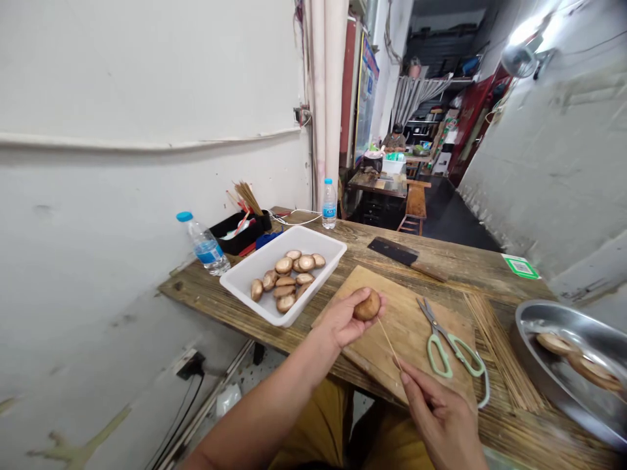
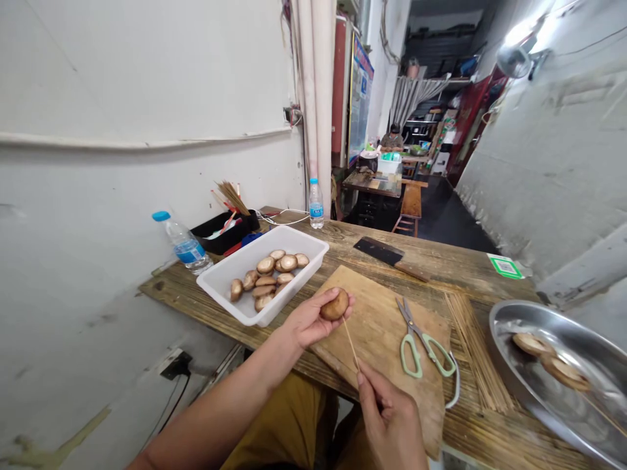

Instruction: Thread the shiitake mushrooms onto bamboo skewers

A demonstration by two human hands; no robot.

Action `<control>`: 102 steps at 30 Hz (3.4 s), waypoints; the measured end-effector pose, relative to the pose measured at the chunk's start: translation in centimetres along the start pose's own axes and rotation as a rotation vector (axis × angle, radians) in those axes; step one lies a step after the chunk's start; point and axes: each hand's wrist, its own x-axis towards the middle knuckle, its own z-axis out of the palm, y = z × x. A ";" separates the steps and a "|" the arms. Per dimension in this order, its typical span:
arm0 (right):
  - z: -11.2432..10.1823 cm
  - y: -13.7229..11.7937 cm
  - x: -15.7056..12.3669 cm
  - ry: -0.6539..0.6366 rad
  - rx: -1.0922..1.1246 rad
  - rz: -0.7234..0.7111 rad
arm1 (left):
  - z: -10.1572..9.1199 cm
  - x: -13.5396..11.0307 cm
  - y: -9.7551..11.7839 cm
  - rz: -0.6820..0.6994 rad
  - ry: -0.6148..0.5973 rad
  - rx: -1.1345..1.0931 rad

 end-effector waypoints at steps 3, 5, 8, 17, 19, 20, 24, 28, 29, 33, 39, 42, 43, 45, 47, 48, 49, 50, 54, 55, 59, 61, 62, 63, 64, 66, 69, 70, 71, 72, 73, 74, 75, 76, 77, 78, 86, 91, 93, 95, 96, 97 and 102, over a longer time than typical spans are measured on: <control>0.1 0.1 -0.2 -0.007 0.009 0.020 | 0.1 -0.2 0.1 -0.010 -0.005 -0.001; 0.1 -0.1 -0.3 -0.021 0.030 0.035 | 0.2 -0.3 0.1 -0.014 -0.007 0.007; 0.2 -0.6 -0.3 0.022 0.081 0.065 | 0.4 -0.6 0.0 -0.008 -0.015 0.027; -0.1 -1.0 -0.3 0.020 0.053 0.008 | 0.5 -1.1 -0.5 0.031 -0.047 0.094; -0.1 -1.0 -0.3 0.025 0.059 0.010 | 0.7 -1.2 -0.6 0.042 -0.058 0.113; -0.1 -0.9 -0.4 0.028 0.064 0.016 | 0.7 -1.2 -0.6 0.049 -0.068 0.123; -0.1 -0.8 -0.6 0.039 0.097 0.042 | 0.9 -1.4 -0.8 0.070 -0.116 0.158; 0.0 -0.9 -0.6 0.052 0.106 0.042 | 0.8 -1.3 -1.1 0.076 -0.125 0.172; 0.0 -0.9 -0.5 0.057 0.108 0.040 | 0.8 -1.3 -1.2 0.075 -0.130 0.171; 0.1 -0.8 -0.5 0.066 0.077 0.007 | 0.7 -1.4 -1.5 0.063 -0.141 0.149; -0.1 -0.1 -0.6 0.018 -0.002 -0.028 | 0.9 -1.8 -1.6 0.052 -0.153 0.146; 0.0 -0.4 -0.7 0.024 -0.003 -0.009 | 0.9 -1.9 -1.8 0.054 -0.140 0.150; 0.0 -0.6 -0.7 0.035 0.004 -0.002 | 0.9 -2.0 -1.9 0.053 -0.138 0.151; 0.2 -1.0 -0.6 0.065 0.024 0.010 | 0.9 -2.1 -2.1 0.051 -0.142 0.153; 0.2 -1.4 -0.6 0.087 0.041 0.016 | 1.0 -2.2 -2.3 0.044 -0.149 0.160; 0.3 -1.5 -0.5 0.092 0.046 0.016 | 1.1 -2.3 -2.4 0.041 -0.151 0.163; 0.3 -1.6 -0.4 0.098 0.050 0.013 | 1.1 -2.4 -2.4 0.039 -0.154 0.164; 0.3 -1.6 -0.4 0.105 0.054 0.009 | 1.2 -2.5 -2.4 0.037 -0.158 0.166; 0.3 -1.4 -0.2 0.136 0.065 -0.035 | 1.3 -2.7 -1.8 -0.011 -0.177 0.121; 0.4 -1.3 -0.3 0.135 0.069 -0.047 | 1.4 -2.7 -1.6 -0.036 -0.173 0.093; 0.6 -1.0 -0.5 0.111 0.084 -0.094 | 1.9 -2.7 -1.0 -0.005 -0.114 0.017; 0.5 -1.2 -0.5 0.112 0.066 -0.127 | 2.2 -2.8 -0.9 0.024 -0.094 0.008; 0.5 -1.4 -0.5 0.115 0.050 -0.140 | 2.3 -3.0 -0.9 0.015 -0.093 0.003; 0.4 -1.6 -0.5 0.121 0.034 -0.149 | 2.4 -3.1 -0.9 0.000 -0.096 0.000; 0.3 -1.8 -0.4 0.126 0.022 -0.155 | 2.5 -3.2 -0.8 -0.011 -0.100 -0.002; 0.1 -2.2 -0.3 0.134 0.014 -0.164 | 2.7 -3.4 -0.8 -0.024 -0.101 0.002; 0.0 -2.5 -0.3 0.143 0.029 -0.173 | 2.9 -3.6 -0.8 -0.034 -0.077 0.017; 0.0 -2.6 -0.3 0.147 0.037 -0.176 | 3.0 -3.7 -0.9 -0.038 -0.071 0.022; 0.0 -2.5 -0.3 0.154 0.044 -0.179 | 3.1 -3.7 -0.9 -0.044 -0.069 0.027; 0.1 -2.5 -0.3 0.161 0.051 -0.179 | 3.1 -3.7 -1.0 -0.047 -0.069 0.030; 0.1 -2.5 -0.3 0.166 0.057 -0.178 | 3.2 -3.7 -1.1 -0.049 -0.070 0.034; 0.1 -2.4 -0.3 0.168 0.062 -0.175 | 3.3 -3.7 -1.1 -0.050 -0.073 0.037; 0.2 -2.4 -0.3 0.168 0.066 -0.170 | 3.3 -3.7 -1.2 -0.050 -0.076 0.042; 0.2 -2.3 -0.3 0.164 0.068 -0.161 | 3.3 -3.7 -1.2 -0.048 -0.078 0.048; 0.2 -2.3 -0.3 0.161 0.067 -0.150 | 3.3 -3.7 -1.2 -0.043 -0.079 0.053; 0.2 -2.3 -0.2 0.156 0.064 -0.137 | 3.3 -3.7 -1.3 -0.037 -0.082 0.059; 0.9 -1.8 -0.4 0.114 0.041 -0.060 | 2.9 -3.6 -1.6 -0.071 -0.149 0.110; 1.3 -1.6 0.0 0.155 -0.012 -0.114 | 3.1 -3.8 -1.8 -0.065 -0.136 0.083; 1.4 -1.6 0.2 0.176 -0.047 -0.153 | 3.2 -3.9 -1.7 -0.057 -0.135 0.098; 1.4 -1.7 0.4 0.201 -0.075 -0.202 | 3.4 -4.1 -1.5 -0.045 -0.143 0.126; 1.5 -1.7 0.5 0.213 -0.088 -0.229 | 3.5 -4.1 -1.5 -0.038 -0.149 0.139; 1.5 -1.8 0.6 0.224 -0.100 -0.253 | 3.6 -4.1 -1.5 -0.032 -0.152 0.148; 1.6 -2.8 1.4 0.256 -0.125 -0.291 | 4.1 -4.5 -1.1 -0.022 -0.133 0.156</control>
